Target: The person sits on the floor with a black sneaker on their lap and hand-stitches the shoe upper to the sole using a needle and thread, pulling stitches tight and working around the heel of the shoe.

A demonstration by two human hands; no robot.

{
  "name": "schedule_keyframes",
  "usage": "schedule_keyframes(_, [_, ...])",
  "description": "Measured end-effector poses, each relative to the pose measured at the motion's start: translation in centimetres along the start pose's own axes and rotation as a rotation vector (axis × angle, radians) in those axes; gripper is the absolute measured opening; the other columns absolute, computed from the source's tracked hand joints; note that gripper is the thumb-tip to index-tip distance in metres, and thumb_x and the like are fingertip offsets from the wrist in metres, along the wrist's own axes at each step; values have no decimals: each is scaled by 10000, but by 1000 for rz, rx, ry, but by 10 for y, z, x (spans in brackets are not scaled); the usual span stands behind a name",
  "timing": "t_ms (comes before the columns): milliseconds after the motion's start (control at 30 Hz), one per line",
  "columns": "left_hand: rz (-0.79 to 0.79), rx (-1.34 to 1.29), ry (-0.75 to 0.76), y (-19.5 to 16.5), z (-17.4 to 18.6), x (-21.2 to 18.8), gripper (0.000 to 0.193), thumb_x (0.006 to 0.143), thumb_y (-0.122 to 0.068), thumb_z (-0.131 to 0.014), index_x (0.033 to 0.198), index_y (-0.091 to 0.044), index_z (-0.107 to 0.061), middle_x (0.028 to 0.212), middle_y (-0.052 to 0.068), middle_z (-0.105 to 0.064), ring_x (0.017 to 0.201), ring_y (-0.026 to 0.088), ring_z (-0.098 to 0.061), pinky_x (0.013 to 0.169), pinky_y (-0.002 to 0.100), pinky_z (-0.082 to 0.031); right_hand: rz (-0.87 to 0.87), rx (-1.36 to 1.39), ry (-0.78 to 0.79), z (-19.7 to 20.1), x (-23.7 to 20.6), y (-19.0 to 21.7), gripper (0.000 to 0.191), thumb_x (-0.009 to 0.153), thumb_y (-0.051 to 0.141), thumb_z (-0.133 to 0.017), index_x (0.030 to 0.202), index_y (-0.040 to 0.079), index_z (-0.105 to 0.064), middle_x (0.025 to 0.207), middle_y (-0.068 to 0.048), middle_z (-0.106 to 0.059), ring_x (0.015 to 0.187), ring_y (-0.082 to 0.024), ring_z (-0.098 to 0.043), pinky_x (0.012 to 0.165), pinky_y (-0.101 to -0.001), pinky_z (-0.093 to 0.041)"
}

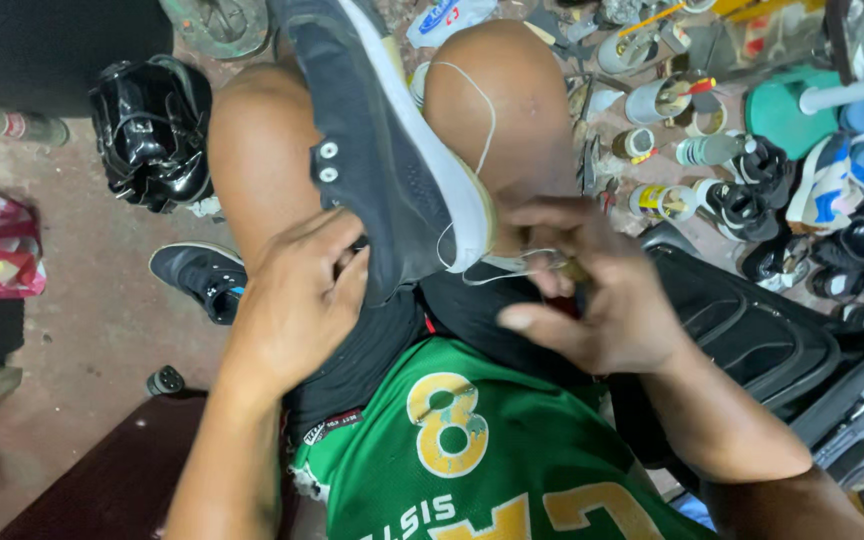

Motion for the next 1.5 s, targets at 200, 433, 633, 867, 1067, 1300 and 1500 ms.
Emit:
schedule_keyframes(200, [-57, -24, 105, 12, -7, 13, 108, 903, -27, -611, 832, 28, -551, 829, 211, -585, 830, 408, -601, 747, 473, -459, 183, -361, -117, -32, 25, 0, 636, 752, 262, -979, 1268, 109, -640, 723, -12, -569, 600, -111, -576, 587, -301, -499])
schedule_keyframes(433, [-183, -69, 61, 7, -5, 8, 74, 885, -23, -608, 908, 46, -598, 933, 243, -627, 928, 458, -604, 797, 518, -462, 148, -230, -144, -35, 23, -10, 504, 841, 173, -905, 1266, 116, -641, 1177, -81, -745, 930, -176, -773, 761, -288, -647])
schedule_keyframes(633, [-234, 81, 248, 22, -14, 20, 162, 885, -113, -614, 806, 27, -633, 834, 250, -651, 875, 452, -620, 843, 525, -478, 34, -362, -129, -39, 34, -5, 616, 694, 200, -982, 1208, 102, -656, 762, -17, -636, 587, -82, -574, 553, -264, -491])
schedule_keyframes(867, [-24, -217, 4, 23, 6, 5, 246, 990, -169, -566, 827, 8, -517, 662, 177, -551, 636, 356, -584, 618, 457, -439, -62, -263, -158, -36, 31, -4, 626, 704, 181, -973, 1238, 109, -654, 640, 44, -419, 565, -44, -392, 519, -232, -368])
schedule_keyframes(1067, [208, -381, -271, 80, 28, -39, 473, 1021, -213, -678, 676, -82, -382, 607, -25, -360, 576, 86, -323, 511, 306, -283, -29, -264, -183, -40, 34, -2, 605, 699, 146, -979, 1215, 106, -667, 668, 56, -411, 580, -33, -382, 543, -217, -366])
schedule_keyframes(1300, [423, -613, -804, 186, 74, -133, 545, 1052, -135, -749, 729, -128, -311, 673, -65, -352, 580, 36, -281, 549, 243, -222, 9, -242, -205, -41, 32, -4, 588, 727, 136, -978, 1219, 93, -660, 681, 53, -431, 602, -39, -393, 556, -215, -379])
schedule_keyframes(1500, [259, 58, -658, 107, 84, -99, 180, 949, -26, -726, 960, 15, -551, 1046, 131, -560, 840, 209, -521, 719, 317, -448, 38, -310, -186, -42, 29, -6, 611, 738, 172, -974, 1241, 88, -638, 668, 27, -445, 565, -50, -393, 523, -220, -375])
Point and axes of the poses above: each hand's wrist, its own x-axis towards the middle knuckle, its own z-axis out of the back of the hand, y = z × x, the point moved 9 cm from there along x, towards the middle knuckle
